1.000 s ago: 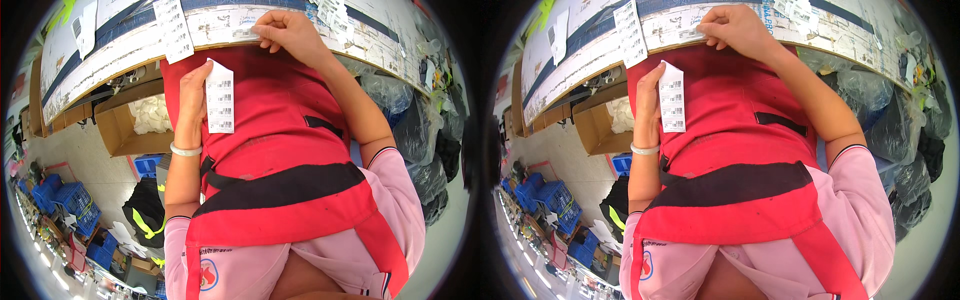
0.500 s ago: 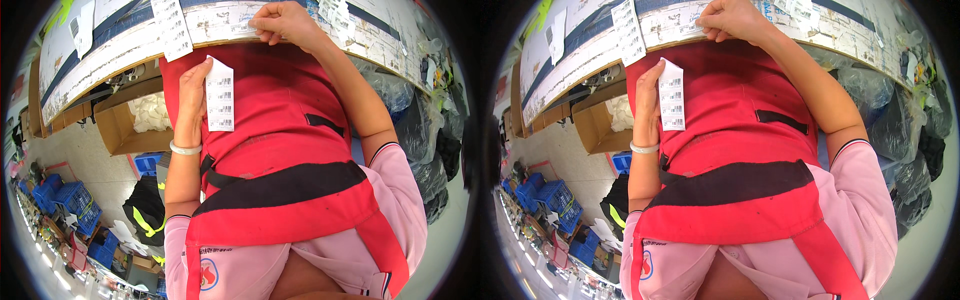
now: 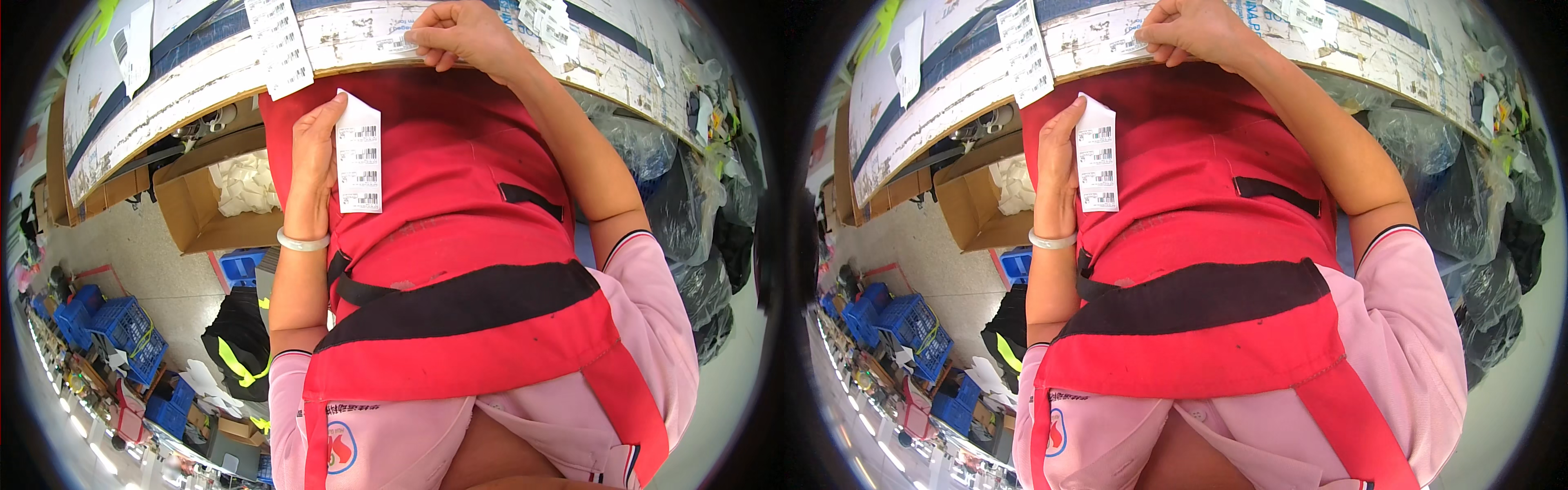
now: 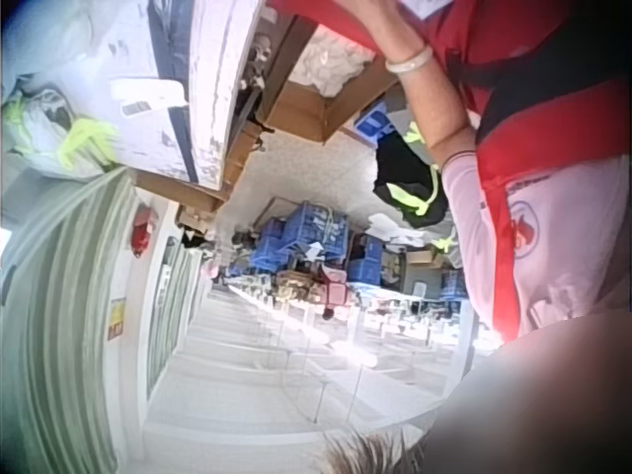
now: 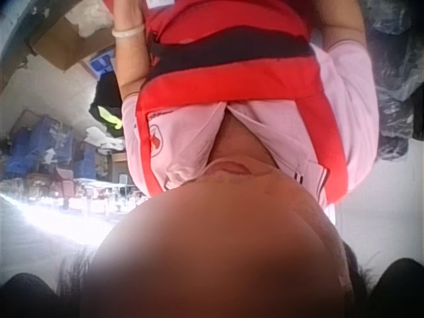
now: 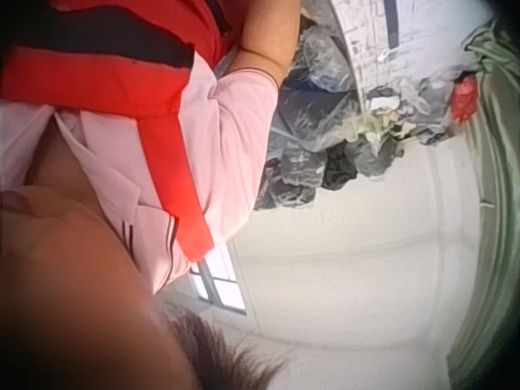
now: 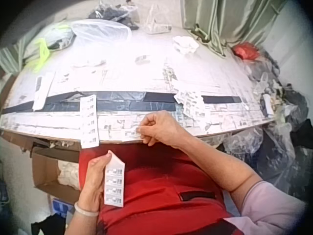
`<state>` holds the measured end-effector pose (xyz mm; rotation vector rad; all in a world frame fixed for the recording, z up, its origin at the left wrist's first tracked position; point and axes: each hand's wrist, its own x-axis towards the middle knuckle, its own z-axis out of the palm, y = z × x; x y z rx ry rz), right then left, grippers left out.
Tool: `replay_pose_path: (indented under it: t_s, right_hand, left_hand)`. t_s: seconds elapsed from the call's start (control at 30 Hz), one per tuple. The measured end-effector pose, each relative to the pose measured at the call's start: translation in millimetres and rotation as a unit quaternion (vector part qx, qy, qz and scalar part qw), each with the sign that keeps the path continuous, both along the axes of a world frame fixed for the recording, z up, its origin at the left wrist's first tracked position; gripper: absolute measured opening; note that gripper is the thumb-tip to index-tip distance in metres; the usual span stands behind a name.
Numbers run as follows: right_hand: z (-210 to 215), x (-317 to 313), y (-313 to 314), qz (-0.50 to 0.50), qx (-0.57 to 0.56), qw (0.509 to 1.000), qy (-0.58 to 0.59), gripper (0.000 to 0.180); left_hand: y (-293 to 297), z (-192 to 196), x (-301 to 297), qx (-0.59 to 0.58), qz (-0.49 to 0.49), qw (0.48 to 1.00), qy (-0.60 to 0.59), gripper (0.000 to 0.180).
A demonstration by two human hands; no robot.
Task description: Sorting and inspecting small garment tags or labels on a workbench.
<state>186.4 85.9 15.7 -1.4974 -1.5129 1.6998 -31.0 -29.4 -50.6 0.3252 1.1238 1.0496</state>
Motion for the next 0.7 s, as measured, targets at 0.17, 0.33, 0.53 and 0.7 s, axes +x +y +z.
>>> replay_pose_path:
  t_s: [0.17, 0.33, 0.53, 0.7]
  right_hand:
    - [0.2, 0.8, 1.1, -0.004, -0.002, 1.0, 0.004, 0.015]
    - [1.0, -0.9, 1.0, -0.004, 0.0, 1.0, 0.004, 0.016]
    - [1.4, -3.1, 0.9, 0.016, 0.027, 0.999, -0.011, 0.015]
    - [1.3, 1.1, -0.4, 0.017, 0.031, 0.999, -0.005, 0.015]
  left_hand:
    - [1.8, 4.9, 2.0, 0.003, -0.004, 1.0, 0.002, 0.022]
    - [2.0, 3.7, 1.2, -0.001, 0.002, 1.0, 0.001, 0.022]
    - [2.0, 0.6, -0.6, 0.01, -0.004, 1.0, -0.002, 0.022]
    - [1.4, 0.9, 1.4, 0.01, -0.003, 1.0, 0.002, 0.022]
